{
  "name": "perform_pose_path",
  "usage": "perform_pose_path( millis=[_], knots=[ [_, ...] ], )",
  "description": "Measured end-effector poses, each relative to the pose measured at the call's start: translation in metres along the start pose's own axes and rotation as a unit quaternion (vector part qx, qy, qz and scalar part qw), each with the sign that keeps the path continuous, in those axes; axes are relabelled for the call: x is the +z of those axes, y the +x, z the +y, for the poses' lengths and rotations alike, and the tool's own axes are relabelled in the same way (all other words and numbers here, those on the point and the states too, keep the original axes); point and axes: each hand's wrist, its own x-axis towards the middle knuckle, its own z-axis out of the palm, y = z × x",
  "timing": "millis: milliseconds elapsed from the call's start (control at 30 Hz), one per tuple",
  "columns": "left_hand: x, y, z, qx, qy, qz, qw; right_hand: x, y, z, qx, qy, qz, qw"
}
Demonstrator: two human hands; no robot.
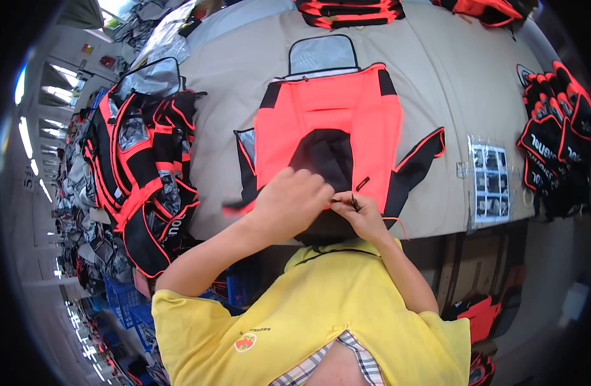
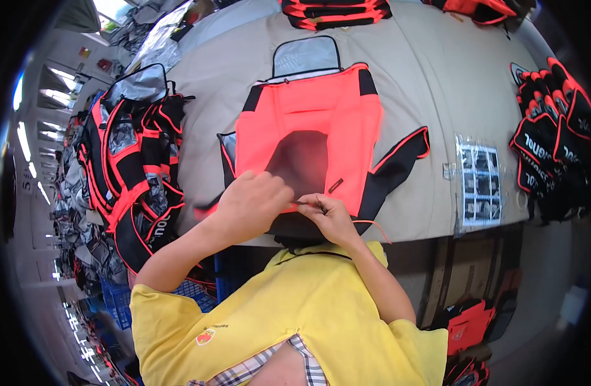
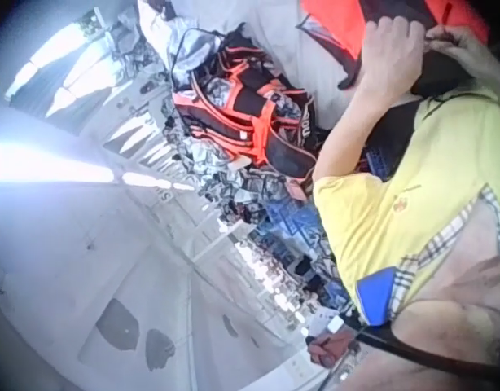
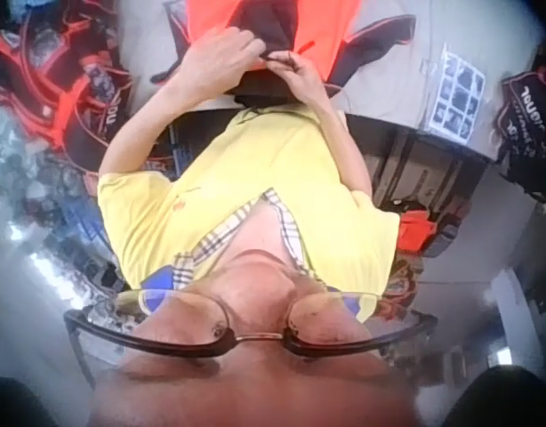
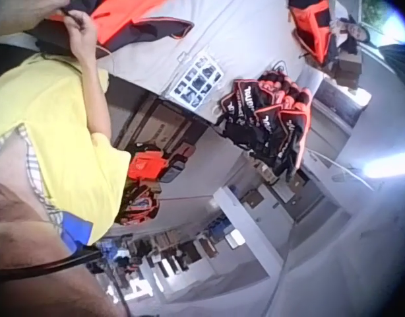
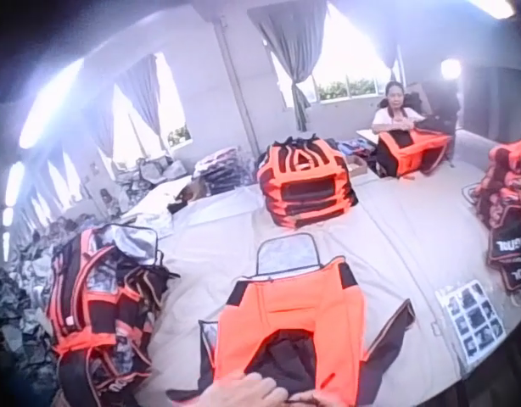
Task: Inspecting and cleaning Rossignol backpacks using a spray bottle and a cloth in a factory setting.
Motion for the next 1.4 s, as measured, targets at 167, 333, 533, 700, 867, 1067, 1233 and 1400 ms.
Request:
perform_pose_path(
  millis=[167,333,533,700,867,1067,1233,1400],
  knots=[
    [0.099,-0.049,-0.013,-0.252,-0.675,0.063,0.690,0.011,-0.008,-0.003,-0.027,-0.067,0.013,0.997],
    [0.110,-0.066,0.023,-0.260,-0.579,0.128,0.762,0.012,-0.023,0.011,-0.005,-0.095,0.028,0.995],
    [0.100,-0.074,0.026,-0.240,-0.473,0.087,0.843,0.010,-0.027,-0.011,0.030,-0.155,-0.018,0.987],
    [0.118,-0.072,0.032,-0.203,-0.479,0.140,0.842,0.007,-0.029,-0.013,0.027,-0.189,-0.003,0.982],
    [0.141,-0.071,0.028,-0.283,-0.682,0.117,0.664,0.007,-0.034,-0.044,-0.108,-0.440,0.015,0.891],
    [0.136,-0.061,0.024,-0.284,-0.708,0.096,0.640,-0.001,-0.012,-0.054,-0.273,-0.626,-0.034,0.730],
    [0.138,-0.064,0.027,-0.288,-0.724,0.104,0.618,-0.007,0.000,-0.059,-0.291,-0.633,-0.069,0.715],
    [0.141,-0.065,0.026,-0.278,-0.712,0.114,0.634,-0.006,0.008,-0.062,-0.299,-0.626,-0.127,0.709]
  ],
)
